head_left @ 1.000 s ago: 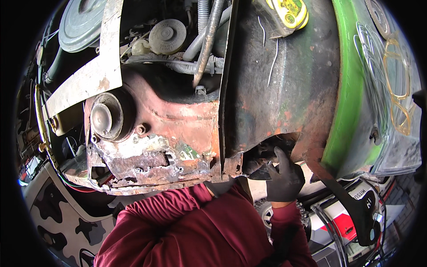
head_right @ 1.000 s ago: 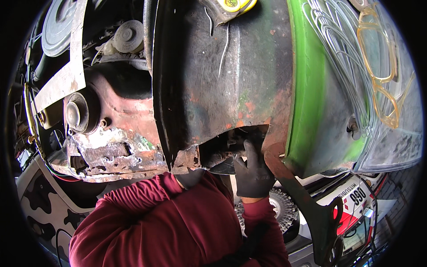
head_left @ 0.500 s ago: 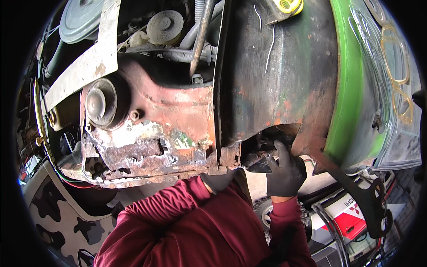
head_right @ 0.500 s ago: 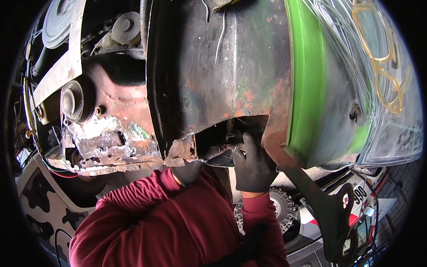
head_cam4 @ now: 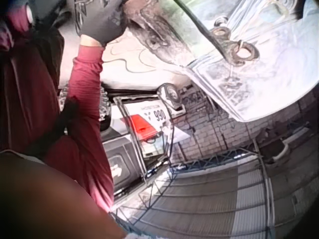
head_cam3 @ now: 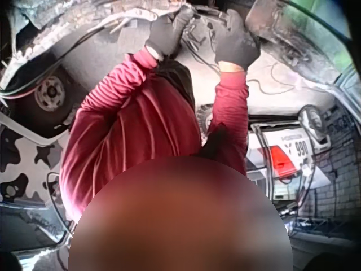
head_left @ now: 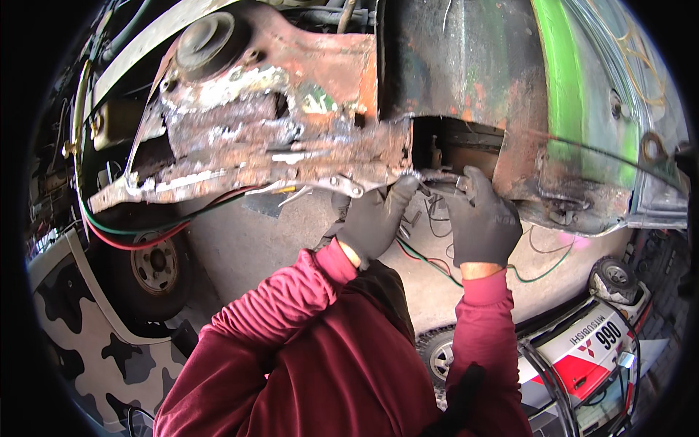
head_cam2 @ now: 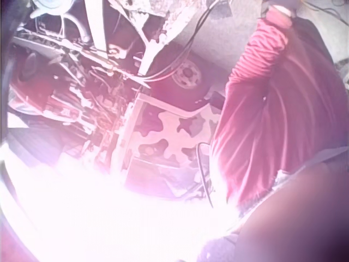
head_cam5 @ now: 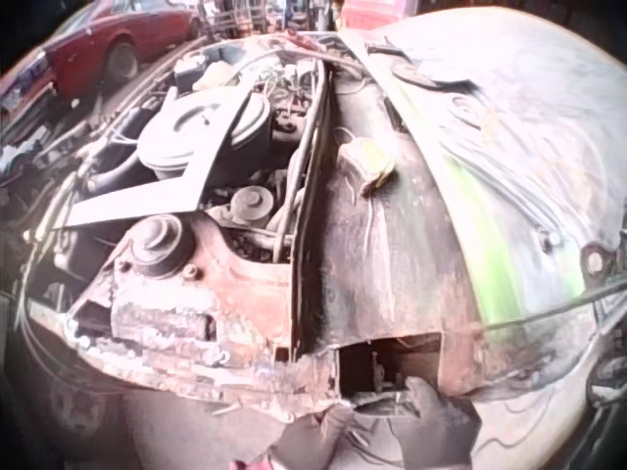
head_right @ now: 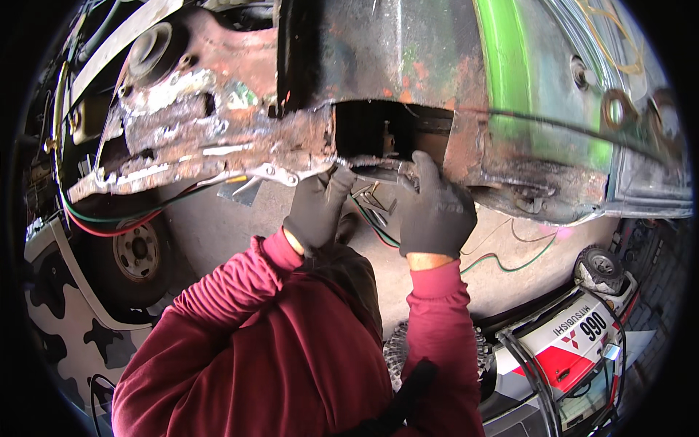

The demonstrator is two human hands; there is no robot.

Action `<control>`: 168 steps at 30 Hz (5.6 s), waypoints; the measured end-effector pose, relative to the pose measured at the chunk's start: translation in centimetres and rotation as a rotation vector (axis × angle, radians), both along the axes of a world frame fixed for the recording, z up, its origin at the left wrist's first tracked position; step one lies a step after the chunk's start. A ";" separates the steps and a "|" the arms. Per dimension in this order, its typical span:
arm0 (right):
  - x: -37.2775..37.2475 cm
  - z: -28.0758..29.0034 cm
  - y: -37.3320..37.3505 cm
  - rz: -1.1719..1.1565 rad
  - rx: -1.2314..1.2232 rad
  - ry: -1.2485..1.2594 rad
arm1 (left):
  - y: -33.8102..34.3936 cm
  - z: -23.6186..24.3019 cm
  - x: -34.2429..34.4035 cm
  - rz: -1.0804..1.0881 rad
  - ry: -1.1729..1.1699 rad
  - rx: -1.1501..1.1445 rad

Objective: The person works on the front frame of a green car with the hood open, using pliers to bend and adjust metal near the engine bay. A second person briefly assists by holding a metal bar while the first person uses a torch on the frame. The task involves repeated bending and positioning of a metal bracket.

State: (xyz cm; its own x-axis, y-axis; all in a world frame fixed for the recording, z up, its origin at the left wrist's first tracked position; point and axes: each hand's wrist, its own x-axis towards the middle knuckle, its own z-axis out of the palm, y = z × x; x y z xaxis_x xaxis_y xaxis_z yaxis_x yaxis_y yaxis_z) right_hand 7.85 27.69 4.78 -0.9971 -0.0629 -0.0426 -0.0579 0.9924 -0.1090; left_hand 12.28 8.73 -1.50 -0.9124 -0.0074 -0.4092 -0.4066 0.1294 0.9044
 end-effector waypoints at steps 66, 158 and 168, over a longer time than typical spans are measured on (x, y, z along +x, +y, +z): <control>-0.5 1.1 -0.6 -0.014 0.051 -0.071 | 2.0 0.7 6.9 0.119 0.167 0.285; -0.8 0.5 0.0 0.085 -0.022 0.062 | 1.0 -0.8 1.3 0.202 -0.155 0.354; -0.6 0.0 0.3 0.078 -0.003 0.057 | 1.1 1.0 0.3 0.156 -0.080 0.350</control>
